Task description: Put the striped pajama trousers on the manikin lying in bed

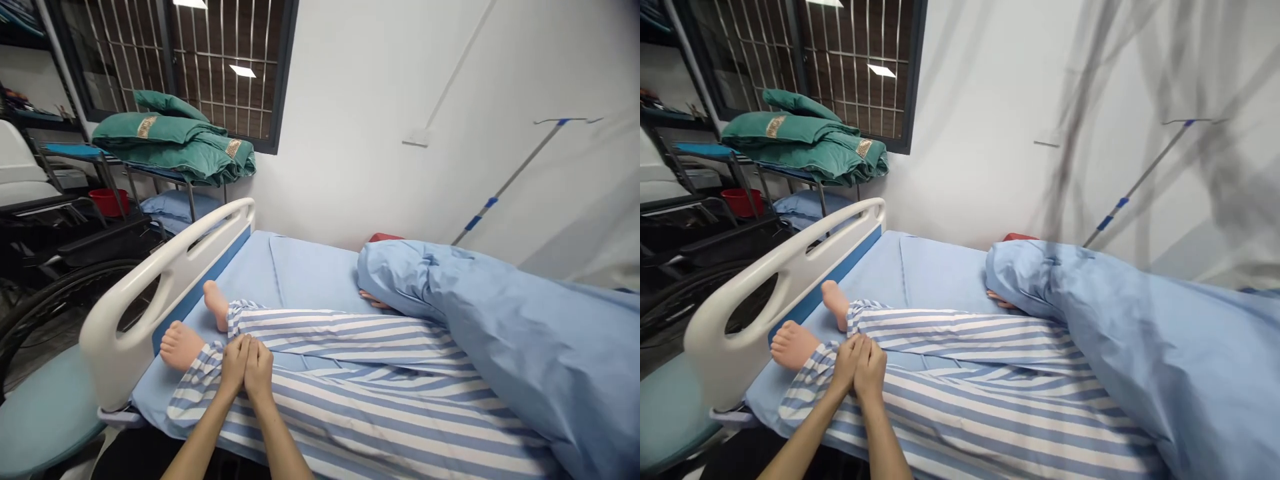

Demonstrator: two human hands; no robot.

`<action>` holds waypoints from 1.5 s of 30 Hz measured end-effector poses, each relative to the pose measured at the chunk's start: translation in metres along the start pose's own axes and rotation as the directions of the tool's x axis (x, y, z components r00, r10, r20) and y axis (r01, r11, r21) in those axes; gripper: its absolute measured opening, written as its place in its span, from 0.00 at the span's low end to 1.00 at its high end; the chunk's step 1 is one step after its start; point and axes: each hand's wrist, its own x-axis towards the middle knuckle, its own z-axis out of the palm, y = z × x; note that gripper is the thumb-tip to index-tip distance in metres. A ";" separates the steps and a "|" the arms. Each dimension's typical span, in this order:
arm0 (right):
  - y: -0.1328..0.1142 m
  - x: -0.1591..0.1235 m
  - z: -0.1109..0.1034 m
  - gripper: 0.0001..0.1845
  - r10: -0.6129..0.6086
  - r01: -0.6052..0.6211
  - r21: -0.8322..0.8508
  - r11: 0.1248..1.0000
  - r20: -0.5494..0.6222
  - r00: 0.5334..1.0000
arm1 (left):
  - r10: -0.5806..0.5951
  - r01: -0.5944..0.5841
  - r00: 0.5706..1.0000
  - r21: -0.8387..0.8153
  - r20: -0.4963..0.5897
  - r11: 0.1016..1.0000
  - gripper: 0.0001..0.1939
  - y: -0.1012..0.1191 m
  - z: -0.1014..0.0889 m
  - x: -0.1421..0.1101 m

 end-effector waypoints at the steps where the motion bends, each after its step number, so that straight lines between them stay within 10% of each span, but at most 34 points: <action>1: 0.000 0.000 0.000 0.23 0.000 0.000 0.000 1.000 -0.011 1.000 | 0.020 -0.020 1.000 0.042 0.011 0.999 0.16 -0.002 0.000 -0.001; 14: -0.029 0.009 -0.020 0.21 -0.125 0.149 -0.309 0.939 0.094 0.988 | 0.061 -0.063 0.998 0.098 0.022 0.993 0.16 0.002 -0.003 -0.003; 25: -0.002 0.000 -0.016 0.21 -0.048 0.048 -0.242 0.969 0.005 0.999 | 0.008 -0.010 1.000 0.149 0.018 0.989 0.17 0.001 0.001 -0.005; 33: -0.001 0.005 -0.022 0.24 -0.027 0.027 -0.016 1.000 -0.034 0.999 | -0.209 0.194 0.978 -0.404 0.009 0.894 0.18 0.057 0.018 0.008; 45: 0.002 0.005 -0.024 0.19 0.029 -0.022 0.068 0.997 -0.104 0.994 | -0.037 0.039 0.999 0.063 -0.034 0.997 0.17 0.012 0.025 -0.013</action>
